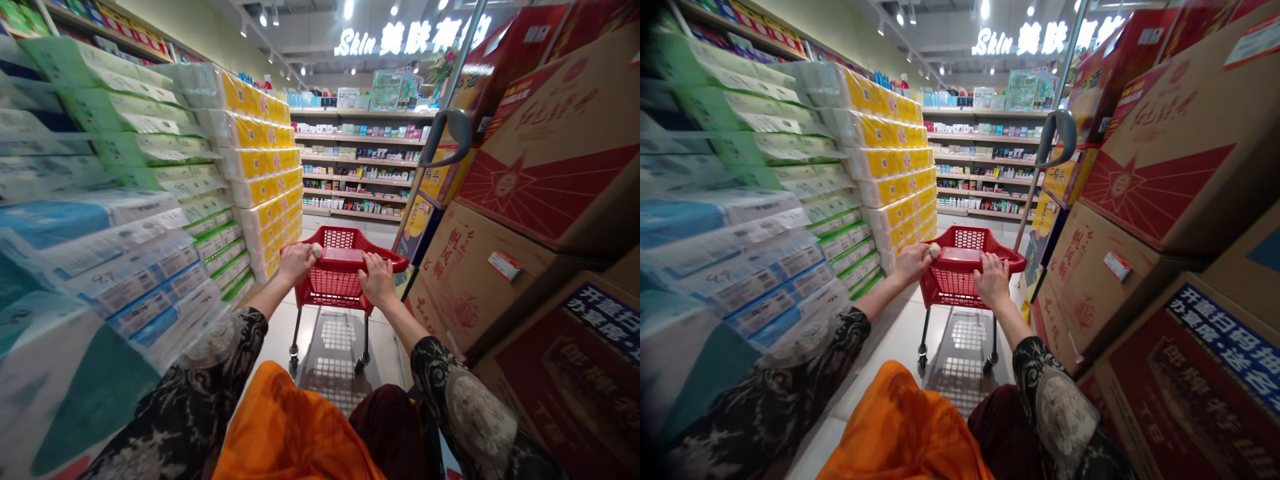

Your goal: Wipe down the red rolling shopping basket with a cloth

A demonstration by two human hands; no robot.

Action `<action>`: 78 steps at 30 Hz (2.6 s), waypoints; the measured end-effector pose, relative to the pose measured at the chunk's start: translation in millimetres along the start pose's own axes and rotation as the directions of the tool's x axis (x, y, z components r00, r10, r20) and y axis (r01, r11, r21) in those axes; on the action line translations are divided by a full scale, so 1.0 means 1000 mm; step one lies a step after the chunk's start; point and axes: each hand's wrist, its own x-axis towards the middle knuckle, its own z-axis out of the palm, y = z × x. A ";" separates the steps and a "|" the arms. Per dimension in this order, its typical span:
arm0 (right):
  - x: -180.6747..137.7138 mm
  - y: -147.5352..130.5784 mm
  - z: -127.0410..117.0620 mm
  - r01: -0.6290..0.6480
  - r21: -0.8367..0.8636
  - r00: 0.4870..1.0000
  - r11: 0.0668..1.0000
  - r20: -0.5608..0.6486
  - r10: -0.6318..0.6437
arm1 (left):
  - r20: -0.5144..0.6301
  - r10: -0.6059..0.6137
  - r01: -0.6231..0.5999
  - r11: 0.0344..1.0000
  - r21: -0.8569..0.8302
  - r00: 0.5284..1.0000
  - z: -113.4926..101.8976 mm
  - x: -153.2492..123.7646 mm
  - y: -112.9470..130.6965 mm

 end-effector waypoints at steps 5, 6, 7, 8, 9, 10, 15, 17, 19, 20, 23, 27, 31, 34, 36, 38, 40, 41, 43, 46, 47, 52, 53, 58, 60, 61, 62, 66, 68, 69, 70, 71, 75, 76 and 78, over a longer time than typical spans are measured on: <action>0.003 0.024 0.000 0.022 0.048 1.000 0.999 -0.016 -0.022 | 0.033 0.002 -0.002 1.000 -0.005 0.999 -0.004 -0.007 -0.019; 0.004 0.031 -0.001 0.025 0.053 1.000 0.998 -0.016 -0.024 | 0.032 0.011 -0.010 1.000 -0.004 0.999 -0.002 -0.009 -0.013; 0.006 0.038 -0.003 0.025 0.055 1.000 0.998 -0.011 -0.024 | 0.030 0.021 -0.021 1.000 -0.002 0.999 0.000 -0.012 -0.006; 0.007 0.045 -0.005 0.024 0.055 1.000 0.998 -0.003 -0.024 | 0.029 0.037 -0.037 0.999 0.002 0.999 0.001 -0.015 0.002; 0.009 0.053 -0.008 0.021 0.050 1.000 0.999 0.008 -0.021 | 0.031 0.057 -0.057 0.998 0.005 0.998 0.001 -0.018 0.010; 0.011 0.059 -0.010 0.005 0.041 1.000 0.999 0.016 -0.005 | 0.035 0.079 -0.080 0.997 0.006 0.996 0.000 -0.022 0.018; 0.024 0.062 -0.021 -0.242 -0.024 0.970 0.970 -0.001 0.242 | 0.053 0.203 -0.197 0.974 -0.112 0.978 -0.011 -0.039 0.036; 0.024 0.048 -0.022 -0.266 0.000 0.964 0.964 -0.024 0.266 | 0.033 0.177 -0.168 0.968 -0.189 0.984 -0.015 -0.041 0.036; 0.021 0.033 -0.020 -0.221 0.047 0.975 0.974 -0.011 0.222 | 0.023 0.148 -0.137 0.955 -0.262 0.989 -0.016 -0.041 0.035; 0.018 0.028 -0.018 -0.196 0.068 0.981 0.978 0.005 0.196 | 0.025 0.151 -0.137 0.945 -0.295 0.988 -0.016 -0.040 0.036; 0.015 0.025 -0.017 -0.148 0.101 0.988 0.984 0.050 0.144 | 0.033 0.192 -0.167 0.915 -0.367 0.981 -0.010 -0.040 0.045; 0.019 0.040 -0.024 -0.152 0.077 0.985 0.985 0.094 0.144 | -0.019 0.216 -0.206 0.893 -0.400 0.976 0.003 -0.041 0.075; 0.014 0.037 -0.031 -0.176 0.082 0.982 0.981 0.087 0.169 | -0.088 0.356 -0.350 0.793 -0.499 0.930 0.018 -0.040 0.096; -0.003 0.029 -0.036 -0.065 0.180 0.996 0.981 0.076 0.052 | -0.130 0.348 -0.358 0.743 -0.565 0.928 0.032 -0.037 0.087; -0.015 0.026 -0.041 -0.022 0.209 0.998 0.978 0.059 0.010 | -0.140 0.233 -0.270 0.762 -0.589 0.962 0.045 -0.036 0.072; -0.024 0.024 -0.046 -0.009 0.184 0.999 0.983 0.051 -0.001 | -0.128 0.110 -0.165 0.796 -0.583 0.986 0.058 -0.033 0.060; -0.031 0.019 -0.051 -0.005 0.119 0.999 0.993 0.045 0.000 | -0.122 0.058 -0.117 0.821 -0.559 0.991 0.068 -0.030 0.058; -0.034 0.016 -0.052 0.000 0.080 0.999 0.997 0.040 -0.003 | -0.131 0.072 -0.133 0.825 -0.549 0.989 0.072 -0.029 0.062; -0.037 0.010 -0.054 0.019 0.008 0.999 1.000 0.034 -0.019 | -0.174 0.153 -0.225 0.811 -0.541 0.973 0.076 -0.026 0.076; -0.039 0.009 -0.055 0.041 -0.058 0.999 0.997 0.035 -0.039 | -0.216 0.264 -0.339 0.786 -0.518 0.940 0.078 -0.023 0.094; -0.039 0.013 -0.056 0.044 -0.061 0.999 0.997 0.030 -0.042 | -0.204 0.268 -0.336 0.793 -0.509 0.942 0.079 -0.022 0.095; -0.038 0.043 -0.061 0.069 -0.021 0.996 0.997 -0.053 -0.070 | -0.025 0.112 -0.112 0.909 -0.401 0.993 0.093 -0.029 0.055; -0.039 0.047 -0.061 0.064 -0.048 0.995 0.997 -0.068 -0.068 | -0.007 0.059 -0.057 0.928 -0.368 0.998 0.096 -0.032 0.046; -0.044 0.038 -0.049 0.083 -0.320 0.996 0.944 -0.002 -0.088 | -0.031 0.069 -0.075 0.943 -0.325 0.997 0.105 -0.040 0.055; -0.043 0.031 -0.043 0.090 -0.392 0.996 0.916 0.042 -0.080 | -0.001 0.133 -0.127 0.945 -0.301 0.991 0.106 -0.038 0.074; -0.042 0.029 -0.040 0.079 -0.420 0.997 0.904 0.055 -0.062 | 0.026 0.150 -0.137 0.951 -0.276 0.988 0.107 -0.036 0.082; -0.042 0.029 -0.039 0.065 -0.444 0.997 0.894 0.065 -0.041 | 0.054 0.156 -0.139 0.959 -0.245 0.986 0.108 -0.036 0.086; -0.041 0.043 -0.039 0.059 -0.490 0.995 0.870 0.098 -0.012 | 0.120 0.086 -0.070 0.989 -0.133 0.989 0.109 -0.045 0.057; -0.042 0.048 -0.041 0.051 -0.497 0.996 0.866 0.093 -0.005 | 0.127 0.002 0.010 0.996 -0.091 0.992 0.108 -0.056 0.030; -0.042 0.049 -0.040 0.043 -0.496 0.996 0.867 0.090 0.001 | 0.128 -0.040 0.050 0.996 -0.075 0.991 0.107 -0.061 0.018; -0.042 0.048 -0.039 0.040 -0.491 0.996 0.870 0.091 0.006 | 0.131 -0.071 0.080 0.995 -0.066 0.989 0.106 -0.065 0.011; -0.042 0.046 -0.037 0.042 -0.482 0.995 0.875 0.099 0.006 | 0.136 -0.086 0.096 0.993 -0.064 0.987 0.105 -0.068 0.007; -0.043 0.027 -0.020 0.124 -0.418 0.985 0.900 0.162 -0.060 | 0.161 -0.041 0.057 0.994 -0.098 0.986 0.105 -0.070 0.035; -0.044 0.023 -0.015 0.147 -0.406 0.982 0.902 0.173 -0.082 | 0.157 -0.028 0.046 0.992 -0.116 0.987 0.105 -0.068 0.047; -0.046 0.016 -0.006 0.173 -0.393 0.978 0.903 0.179 -0.109 | 0.134 -0.036 0.057 0.987 -0.153 0.990 0.108 -0.064 0.068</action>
